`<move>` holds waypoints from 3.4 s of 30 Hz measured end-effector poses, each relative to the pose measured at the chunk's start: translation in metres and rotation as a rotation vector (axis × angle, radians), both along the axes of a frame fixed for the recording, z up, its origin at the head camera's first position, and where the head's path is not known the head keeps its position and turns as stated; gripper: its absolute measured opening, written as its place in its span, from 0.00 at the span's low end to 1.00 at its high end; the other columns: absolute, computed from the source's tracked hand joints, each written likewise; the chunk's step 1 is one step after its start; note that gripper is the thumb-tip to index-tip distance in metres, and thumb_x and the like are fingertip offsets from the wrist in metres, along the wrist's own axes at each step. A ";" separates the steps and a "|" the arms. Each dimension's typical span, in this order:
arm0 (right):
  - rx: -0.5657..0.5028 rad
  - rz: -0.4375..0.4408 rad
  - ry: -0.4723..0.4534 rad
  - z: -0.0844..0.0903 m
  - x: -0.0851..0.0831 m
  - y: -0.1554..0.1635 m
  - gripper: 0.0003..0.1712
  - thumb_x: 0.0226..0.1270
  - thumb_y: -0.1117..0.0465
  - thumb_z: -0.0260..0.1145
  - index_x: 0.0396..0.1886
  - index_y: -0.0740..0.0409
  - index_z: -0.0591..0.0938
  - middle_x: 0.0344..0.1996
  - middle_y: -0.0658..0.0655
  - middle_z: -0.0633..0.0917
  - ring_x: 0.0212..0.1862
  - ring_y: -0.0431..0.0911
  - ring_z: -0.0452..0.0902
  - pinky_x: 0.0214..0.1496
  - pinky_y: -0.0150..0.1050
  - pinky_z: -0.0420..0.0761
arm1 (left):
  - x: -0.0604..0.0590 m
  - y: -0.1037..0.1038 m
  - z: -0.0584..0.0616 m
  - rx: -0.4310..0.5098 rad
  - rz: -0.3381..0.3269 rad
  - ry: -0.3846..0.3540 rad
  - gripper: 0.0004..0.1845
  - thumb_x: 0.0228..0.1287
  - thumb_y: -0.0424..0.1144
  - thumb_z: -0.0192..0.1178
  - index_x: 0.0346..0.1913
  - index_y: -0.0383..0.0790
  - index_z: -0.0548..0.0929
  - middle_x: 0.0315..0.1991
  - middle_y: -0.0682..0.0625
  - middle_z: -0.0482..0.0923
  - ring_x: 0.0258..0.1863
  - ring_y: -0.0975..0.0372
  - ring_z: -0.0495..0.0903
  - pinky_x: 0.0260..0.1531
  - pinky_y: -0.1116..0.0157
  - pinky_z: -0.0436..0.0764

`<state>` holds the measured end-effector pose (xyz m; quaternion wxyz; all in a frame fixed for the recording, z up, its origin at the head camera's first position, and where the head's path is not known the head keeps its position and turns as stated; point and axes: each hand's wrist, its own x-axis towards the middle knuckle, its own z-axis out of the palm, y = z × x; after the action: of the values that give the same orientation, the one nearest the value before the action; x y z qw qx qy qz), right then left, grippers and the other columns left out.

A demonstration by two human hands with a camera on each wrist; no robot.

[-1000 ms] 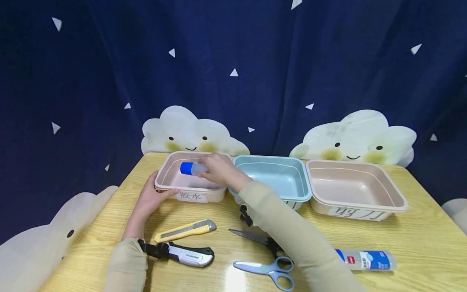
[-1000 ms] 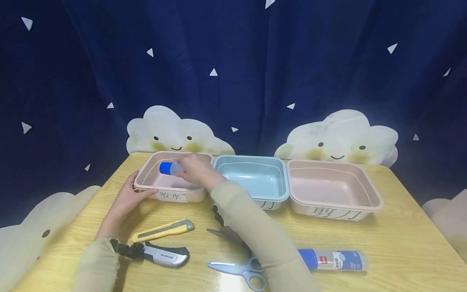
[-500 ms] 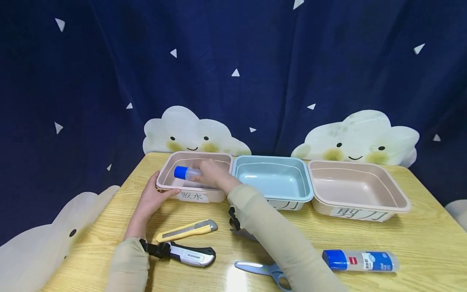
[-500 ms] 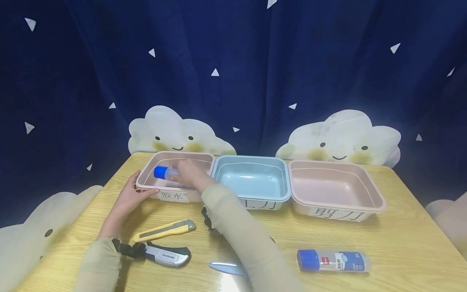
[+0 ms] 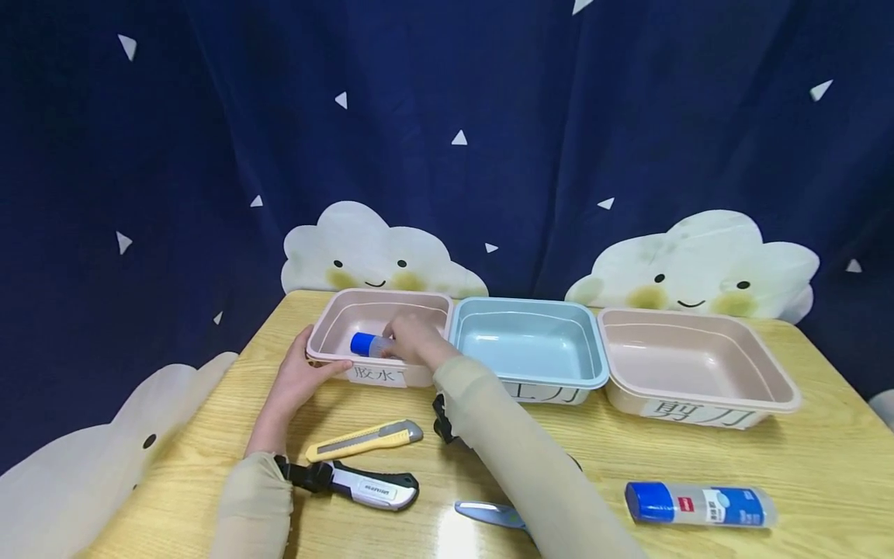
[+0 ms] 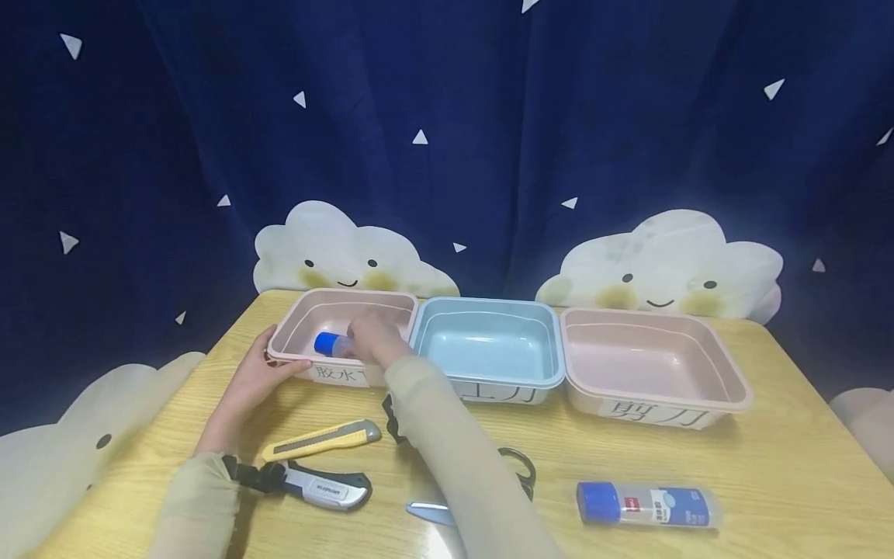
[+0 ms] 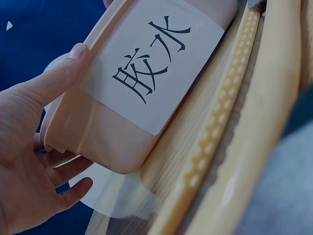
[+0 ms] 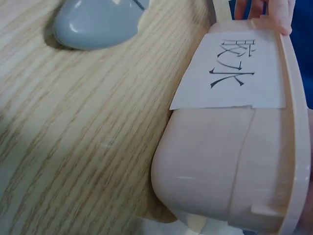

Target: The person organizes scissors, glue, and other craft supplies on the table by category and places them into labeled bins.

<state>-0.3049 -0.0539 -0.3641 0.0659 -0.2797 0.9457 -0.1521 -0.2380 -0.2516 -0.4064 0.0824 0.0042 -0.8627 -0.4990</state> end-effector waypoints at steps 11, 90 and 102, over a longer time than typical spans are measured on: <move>0.055 -0.022 -0.085 -0.003 -0.006 0.001 0.16 0.60 0.54 0.64 0.46 0.53 0.82 0.48 0.52 0.82 0.52 0.45 0.73 0.59 0.36 0.68 | 0.000 0.002 0.000 -0.003 0.007 -0.017 0.52 0.44 0.50 0.70 0.69 0.41 0.52 0.63 0.39 0.61 0.59 0.47 0.64 0.59 0.48 0.64; -0.032 0.071 0.307 0.051 0.116 0.232 0.12 0.58 0.53 0.64 0.40 0.50 0.82 0.35 0.45 0.83 0.37 0.41 0.78 0.37 0.37 0.77 | 0.006 0.004 0.003 0.016 -0.003 -0.028 0.52 0.46 0.47 0.70 0.70 0.39 0.48 0.64 0.37 0.58 0.61 0.46 0.61 0.60 0.47 0.60; 0.019 0.097 0.173 0.052 0.129 0.271 0.20 0.56 0.42 0.63 0.43 0.47 0.81 0.35 0.40 0.79 0.28 0.33 0.67 0.29 0.29 0.69 | 0.006 0.003 0.003 0.004 0.004 -0.031 0.53 0.47 0.49 0.69 0.70 0.40 0.47 0.65 0.38 0.57 0.62 0.47 0.60 0.61 0.46 0.59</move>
<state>-0.1761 0.2175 -0.3118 -0.0062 -0.3368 0.9345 -0.1148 -0.2319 -0.2485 -0.4037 0.0698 0.0137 -0.8629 -0.5003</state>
